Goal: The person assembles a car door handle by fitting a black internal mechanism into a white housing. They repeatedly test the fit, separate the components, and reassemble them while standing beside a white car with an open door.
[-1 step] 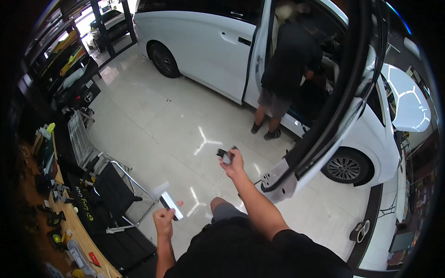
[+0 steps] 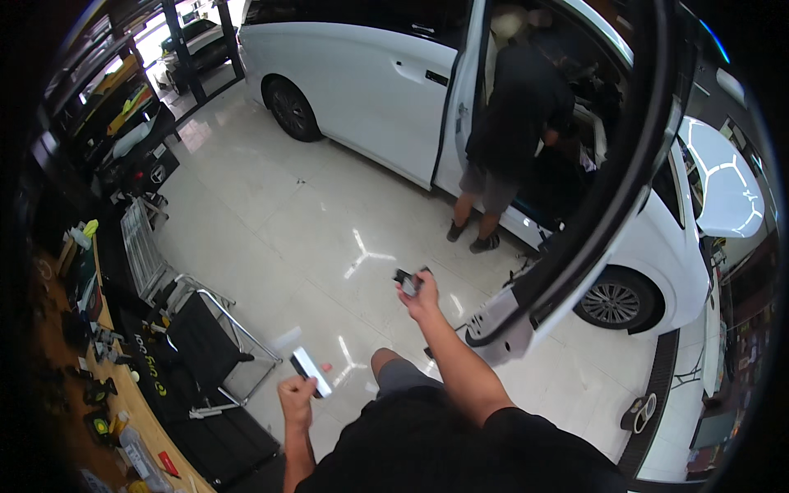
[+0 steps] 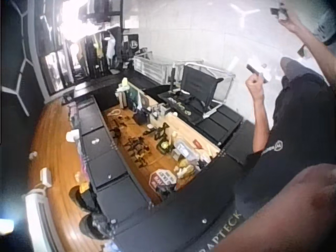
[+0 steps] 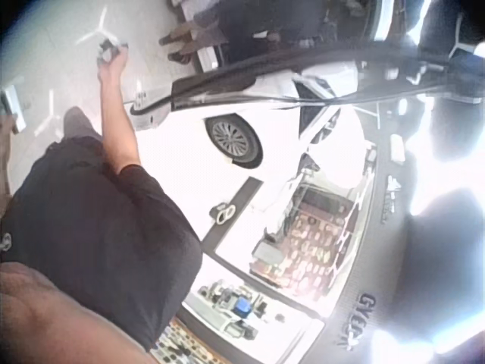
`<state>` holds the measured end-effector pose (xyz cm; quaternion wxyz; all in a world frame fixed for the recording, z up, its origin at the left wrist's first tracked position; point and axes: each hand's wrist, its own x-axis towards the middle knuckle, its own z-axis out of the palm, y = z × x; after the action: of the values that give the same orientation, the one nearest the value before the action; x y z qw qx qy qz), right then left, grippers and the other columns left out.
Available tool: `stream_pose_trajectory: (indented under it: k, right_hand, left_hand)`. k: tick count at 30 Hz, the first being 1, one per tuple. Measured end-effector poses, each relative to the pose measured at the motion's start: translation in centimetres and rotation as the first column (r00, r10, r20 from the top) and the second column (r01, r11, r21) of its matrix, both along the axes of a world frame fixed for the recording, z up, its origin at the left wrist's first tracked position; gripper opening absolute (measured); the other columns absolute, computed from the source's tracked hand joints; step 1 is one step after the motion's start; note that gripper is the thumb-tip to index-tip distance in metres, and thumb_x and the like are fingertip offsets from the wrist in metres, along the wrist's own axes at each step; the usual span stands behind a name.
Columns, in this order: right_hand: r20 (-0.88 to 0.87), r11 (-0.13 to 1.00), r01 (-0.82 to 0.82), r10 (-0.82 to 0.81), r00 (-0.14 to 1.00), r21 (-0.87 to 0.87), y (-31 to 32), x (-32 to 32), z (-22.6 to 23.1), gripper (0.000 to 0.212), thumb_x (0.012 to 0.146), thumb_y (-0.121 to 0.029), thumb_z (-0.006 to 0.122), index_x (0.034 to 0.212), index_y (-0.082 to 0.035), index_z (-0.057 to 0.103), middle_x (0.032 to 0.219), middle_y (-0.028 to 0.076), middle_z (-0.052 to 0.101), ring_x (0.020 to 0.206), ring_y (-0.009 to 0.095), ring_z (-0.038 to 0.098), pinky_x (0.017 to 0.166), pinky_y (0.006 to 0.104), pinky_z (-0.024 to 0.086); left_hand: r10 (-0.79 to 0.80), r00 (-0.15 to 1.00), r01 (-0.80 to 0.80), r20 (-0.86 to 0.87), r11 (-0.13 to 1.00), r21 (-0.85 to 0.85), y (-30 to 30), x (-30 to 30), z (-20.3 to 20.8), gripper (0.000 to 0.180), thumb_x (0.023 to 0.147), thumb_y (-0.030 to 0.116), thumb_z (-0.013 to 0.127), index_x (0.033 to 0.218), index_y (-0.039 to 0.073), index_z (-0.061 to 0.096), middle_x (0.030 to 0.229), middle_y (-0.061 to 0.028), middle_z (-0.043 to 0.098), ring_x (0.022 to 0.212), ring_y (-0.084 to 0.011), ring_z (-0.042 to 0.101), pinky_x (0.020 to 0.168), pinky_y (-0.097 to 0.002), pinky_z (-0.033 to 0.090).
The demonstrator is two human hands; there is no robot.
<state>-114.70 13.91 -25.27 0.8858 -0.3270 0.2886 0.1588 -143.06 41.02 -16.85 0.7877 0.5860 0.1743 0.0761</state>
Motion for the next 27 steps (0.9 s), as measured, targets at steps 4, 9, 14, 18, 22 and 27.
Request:
stream_pose_trajectory:
  k: [4, 9, 14, 18, 22, 27]
  right_hand:
    - [-0.074, 0.990, 0.129, -0.133, 0.988, -0.058, -3.7, 7.1, -7.0, 0.023, 0.086, -0.037, 0.067, 0.096, -0.019, 0.059, 0.097, 0.009, 0.067, 0.089, 0.030, 0.067, 0.075, 0.0414, 0.053]
    - [-0.048, 0.936, 0.353, -0.352, 0.935, 0.012, -4.3, 21.6, -11.3, 0.026, 0.089, -0.037, 0.068, 0.103, -0.017, 0.060, 0.110, 0.010, 0.066, 0.094, 0.028, 0.064, 0.080, 0.0423, 0.052]
    - [-0.011, 0.827, 0.536, -0.542, 0.840, 0.168, -0.2, 38.2, -7.8, 0.027, 0.092, -0.030, 0.071, 0.107, -0.011, 0.060, 0.116, 0.013, 0.066, 0.103, 0.031, 0.063, 0.087, 0.0419, 0.053]
    - [0.113, 0.821, 0.496, -0.542, 0.833, 0.282, 2.8, 50.0, -2.0, 0.022, 0.096, -0.023, 0.071, 0.108, -0.009, 0.059, 0.116, 0.013, 0.065, 0.109, 0.032, 0.062, 0.097, 0.0439, 0.050]
    - [0.206, 0.821, 0.506, -0.560, 0.802, 0.264, 4.3, 61.9, 2.4, 0.023, 0.100, -0.024, 0.070, 0.114, -0.009, 0.059, 0.120, 0.012, 0.062, 0.113, 0.029, 0.060, 0.101, 0.0453, 0.047]
    - [0.265, 0.794, 0.597, -0.604, 0.752, 0.115, 3.1, 76.4, 4.9, 0.028, 0.101, -0.026, 0.070, 0.121, -0.007, 0.060, 0.121, 0.013, 0.058, 0.111, 0.027, 0.057, 0.097, 0.0457, 0.051]
  left_hand:
    - [-0.152, 0.988, 0.154, 0.027, 0.982, -0.112, 1.2, 5.3, -1.9, 0.042, 0.091, -0.007, 0.071, 0.059, 0.007, 0.048, 0.081, -0.0094, 0.070, 0.103, -0.0267, 0.075, 0.076, -0.0305, 0.054]
    - [-0.166, 0.986, 0.162, 0.007, 0.958, -0.238, 5.4, 17.1, -4.9, 0.028, 0.090, -0.009, 0.072, 0.084, 0.006, 0.049, 0.109, -0.0207, 0.074, 0.121, -0.0311, 0.070, 0.089, -0.0352, 0.056]
    - [-0.322, 0.945, 0.299, -0.063, 0.924, -0.237, 13.9, 35.3, -3.6, 0.059, 0.090, -0.010, 0.070, 0.137, 0.007, 0.039, 0.117, -0.0247, 0.073, 0.112, -0.0290, 0.072, 0.092, -0.0368, 0.056]
    - [-0.372, 0.927, 0.364, -0.055, 0.924, -0.115, 20.1, 48.9, 0.8, 0.106, 0.086, -0.008, 0.070, 0.171, 0.010, 0.009, 0.120, -0.0246, 0.073, 0.108, -0.0271, 0.073, 0.096, -0.0374, 0.057]
    - [-0.233, 0.973, 0.231, -0.002, 0.967, -0.110, 22.6, 59.2, 2.2, 0.106, 0.080, -0.006, 0.068, 0.171, 0.008, 0.015, 0.129, -0.0236, 0.070, 0.109, -0.0294, 0.073, 0.099, -0.0399, 0.056]
    - [-0.215, 0.974, 0.205, -0.077, 0.972, -0.116, 25.5, 70.8, -0.7, 0.096, 0.078, -0.005, 0.063, 0.167, 0.003, 0.028, 0.139, -0.0237, 0.064, 0.117, -0.0322, 0.070, 0.106, -0.0441, 0.053]
